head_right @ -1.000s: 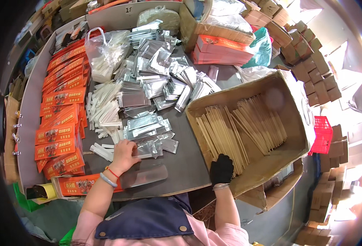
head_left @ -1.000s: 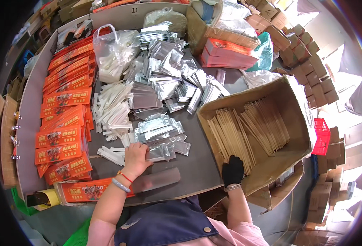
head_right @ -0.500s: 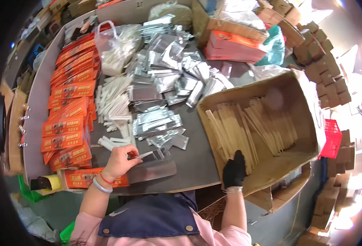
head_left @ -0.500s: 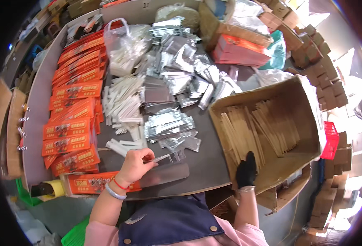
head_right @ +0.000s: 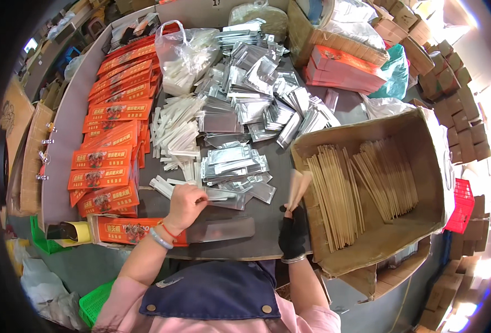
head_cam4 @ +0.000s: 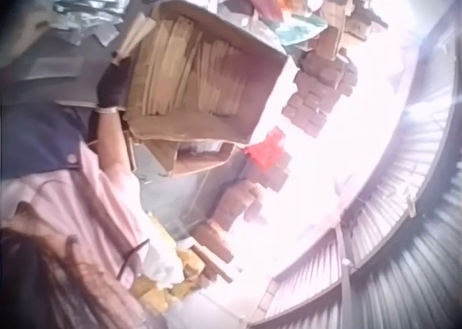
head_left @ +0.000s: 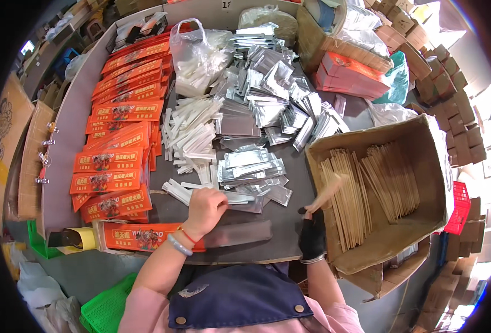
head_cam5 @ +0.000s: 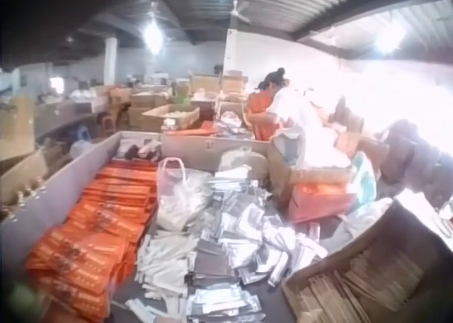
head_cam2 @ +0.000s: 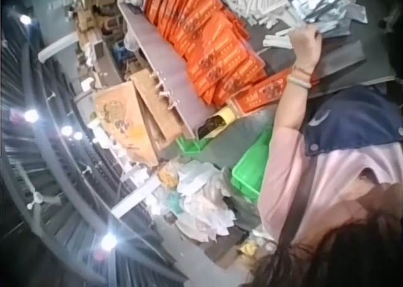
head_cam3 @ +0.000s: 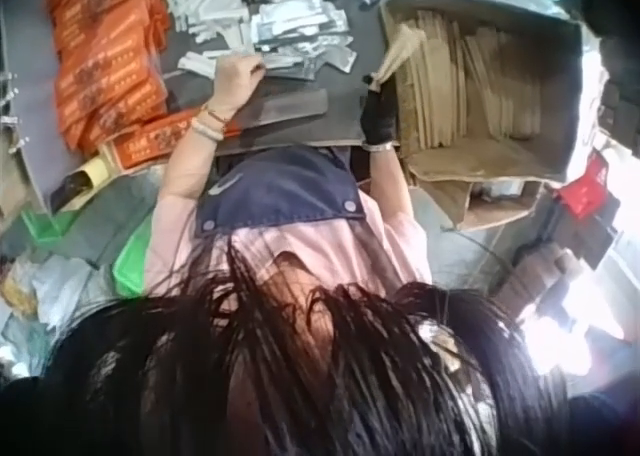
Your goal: Packaging wooden sticks into silver sleeves and placing them into red boxes on a production line.
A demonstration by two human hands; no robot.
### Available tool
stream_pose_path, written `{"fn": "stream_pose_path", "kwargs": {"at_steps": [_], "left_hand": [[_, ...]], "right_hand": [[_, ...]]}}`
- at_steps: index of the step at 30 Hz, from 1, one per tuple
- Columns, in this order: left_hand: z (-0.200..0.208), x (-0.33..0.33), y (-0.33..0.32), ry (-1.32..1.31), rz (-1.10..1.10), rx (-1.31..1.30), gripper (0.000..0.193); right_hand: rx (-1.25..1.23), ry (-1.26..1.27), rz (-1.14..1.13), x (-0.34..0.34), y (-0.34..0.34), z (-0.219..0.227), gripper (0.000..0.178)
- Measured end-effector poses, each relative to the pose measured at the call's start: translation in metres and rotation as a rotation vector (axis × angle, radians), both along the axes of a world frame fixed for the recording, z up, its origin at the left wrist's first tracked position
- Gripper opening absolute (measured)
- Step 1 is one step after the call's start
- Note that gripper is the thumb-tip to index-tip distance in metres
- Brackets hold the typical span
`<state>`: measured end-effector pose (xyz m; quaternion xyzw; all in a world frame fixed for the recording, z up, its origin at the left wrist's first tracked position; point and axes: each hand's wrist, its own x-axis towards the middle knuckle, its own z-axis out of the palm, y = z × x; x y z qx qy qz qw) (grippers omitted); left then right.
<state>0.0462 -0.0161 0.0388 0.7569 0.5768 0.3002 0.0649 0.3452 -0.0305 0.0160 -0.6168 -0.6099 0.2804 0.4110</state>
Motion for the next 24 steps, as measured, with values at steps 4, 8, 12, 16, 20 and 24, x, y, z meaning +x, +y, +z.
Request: {"fn": "stream_pose_path", "kwargs": {"at_steps": [4,8,12,16,20,24], "left_hand": [[0.031,-0.007,-0.030,-0.527,0.014,-0.882,0.020],[0.010,-0.013,-0.065,0.017,-0.104,-0.593,0.034],[0.024,-0.037,-0.086,-0.016,0.009,-0.411,0.062],[0.013,-0.020,-0.095,0.014,-0.011,-0.415,0.070],[0.016,-0.012,-0.084,0.083,-0.007,-0.355,0.075],[0.003,-0.002,-0.078,0.054,-0.064,-0.358,0.073]], "right_hand": [[0.071,-0.163,0.303,0.012,0.009,0.009,0.020],[-0.149,-0.270,0.568,-0.003,0.006,0.025,0.028],[-0.190,-0.730,0.749,0.010,0.010,0.026,0.026],[0.034,-0.435,0.870,-0.039,0.006,-0.008,0.022],[0.174,-0.450,0.654,-0.030,0.012,-0.014,0.026],[-0.179,-0.120,0.535,-0.059,-0.016,-0.041,0.033]]}}
